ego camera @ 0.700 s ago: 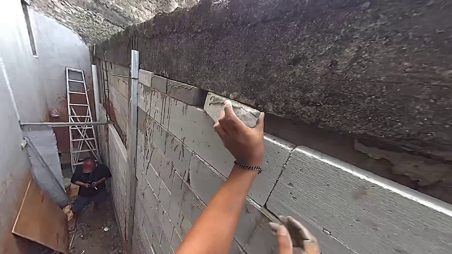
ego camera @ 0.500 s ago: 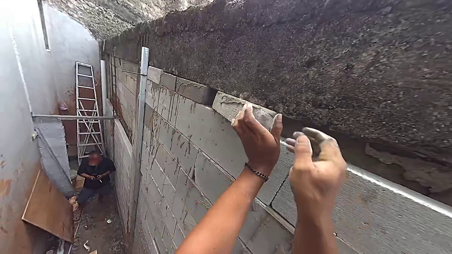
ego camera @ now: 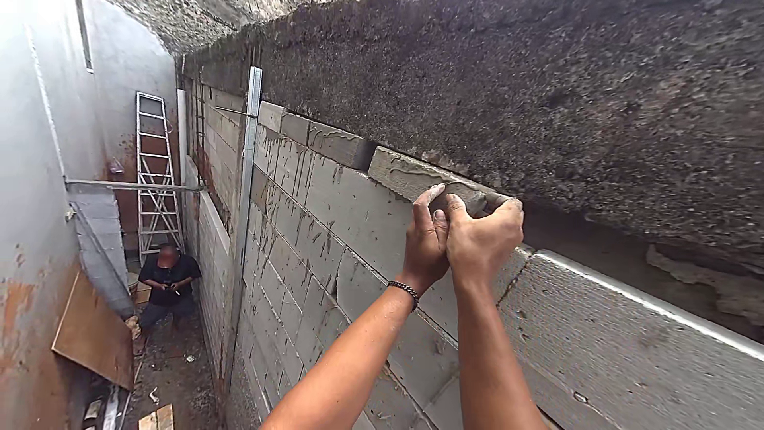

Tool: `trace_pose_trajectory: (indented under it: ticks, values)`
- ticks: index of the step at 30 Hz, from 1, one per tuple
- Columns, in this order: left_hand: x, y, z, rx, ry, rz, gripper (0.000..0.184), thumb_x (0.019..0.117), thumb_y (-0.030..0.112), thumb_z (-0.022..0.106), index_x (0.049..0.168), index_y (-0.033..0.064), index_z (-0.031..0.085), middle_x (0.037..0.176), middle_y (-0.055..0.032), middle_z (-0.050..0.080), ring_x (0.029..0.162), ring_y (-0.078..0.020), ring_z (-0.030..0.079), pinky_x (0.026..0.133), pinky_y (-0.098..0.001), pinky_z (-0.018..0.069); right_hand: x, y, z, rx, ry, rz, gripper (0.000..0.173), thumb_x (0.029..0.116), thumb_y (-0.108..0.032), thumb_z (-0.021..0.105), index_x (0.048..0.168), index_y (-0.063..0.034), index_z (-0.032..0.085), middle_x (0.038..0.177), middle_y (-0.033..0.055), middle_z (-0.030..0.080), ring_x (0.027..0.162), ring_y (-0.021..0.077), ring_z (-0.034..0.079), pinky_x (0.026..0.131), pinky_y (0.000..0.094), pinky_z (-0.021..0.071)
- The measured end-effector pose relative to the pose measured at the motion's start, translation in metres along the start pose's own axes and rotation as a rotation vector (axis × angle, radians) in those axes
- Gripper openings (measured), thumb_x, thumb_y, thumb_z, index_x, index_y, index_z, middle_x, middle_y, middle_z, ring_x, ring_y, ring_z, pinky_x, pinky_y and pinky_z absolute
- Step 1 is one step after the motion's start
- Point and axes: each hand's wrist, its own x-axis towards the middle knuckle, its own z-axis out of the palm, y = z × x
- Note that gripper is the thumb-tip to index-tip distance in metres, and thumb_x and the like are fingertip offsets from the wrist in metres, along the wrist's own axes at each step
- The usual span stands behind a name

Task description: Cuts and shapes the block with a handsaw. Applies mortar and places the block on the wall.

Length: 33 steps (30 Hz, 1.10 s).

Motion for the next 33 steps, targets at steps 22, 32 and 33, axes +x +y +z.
trace_pose_trajectory:
  ticks: [22, 32, 33]
  values:
    - [0.035, -0.066, -0.054, 0.338, -0.194, -0.105, 0.044, 0.1069, 0.022, 0.047, 0.144, -0.0015, 0.053, 0.157, -0.0145, 0.048, 0.144, -0.0262, 0.048, 0.117, -0.0440, 0.0404, 0.017, -0.004, 0.017, -0.097, -0.089, 0.016, 0.044, 0.0926, -0.040, 0.075, 0.100, 0.0022, 0.065, 0.100, 0.0216, 0.066, 0.097, 0.0390, 0.065, 0.083, 0.0577, 0.0501]
    - [0.049, -0.102, -0.082, 0.500, -0.297, -0.008, 0.044, 0.1078, 0.026, 0.043, 0.140, 0.0023, 0.060, 0.152, -0.0090, 0.054, 0.148, -0.0277, 0.042, 0.124, -0.0464, 0.0279, 0.023, -0.013, 0.041, -0.166, -0.142, 0.001, 0.040, 0.0954, -0.037, 0.071, 0.087, 0.0005, 0.063, 0.083, 0.0206, 0.064, 0.081, 0.0386, 0.064, 0.069, 0.0576, 0.0479]
    - [0.051, -0.102, -0.085, 0.504, -0.309, -0.005, 0.043, 0.1077, 0.026, 0.043, 0.140, 0.0025, 0.061, 0.152, -0.0090, 0.054, 0.148, -0.0278, 0.041, 0.124, -0.0472, 0.0273, 0.024, -0.015, 0.042, -0.180, -0.146, 0.004, 0.039, 0.0954, -0.037, 0.071, 0.086, 0.0001, 0.063, 0.083, 0.0208, 0.064, 0.081, 0.0387, 0.064, 0.068, 0.0576, 0.0477]
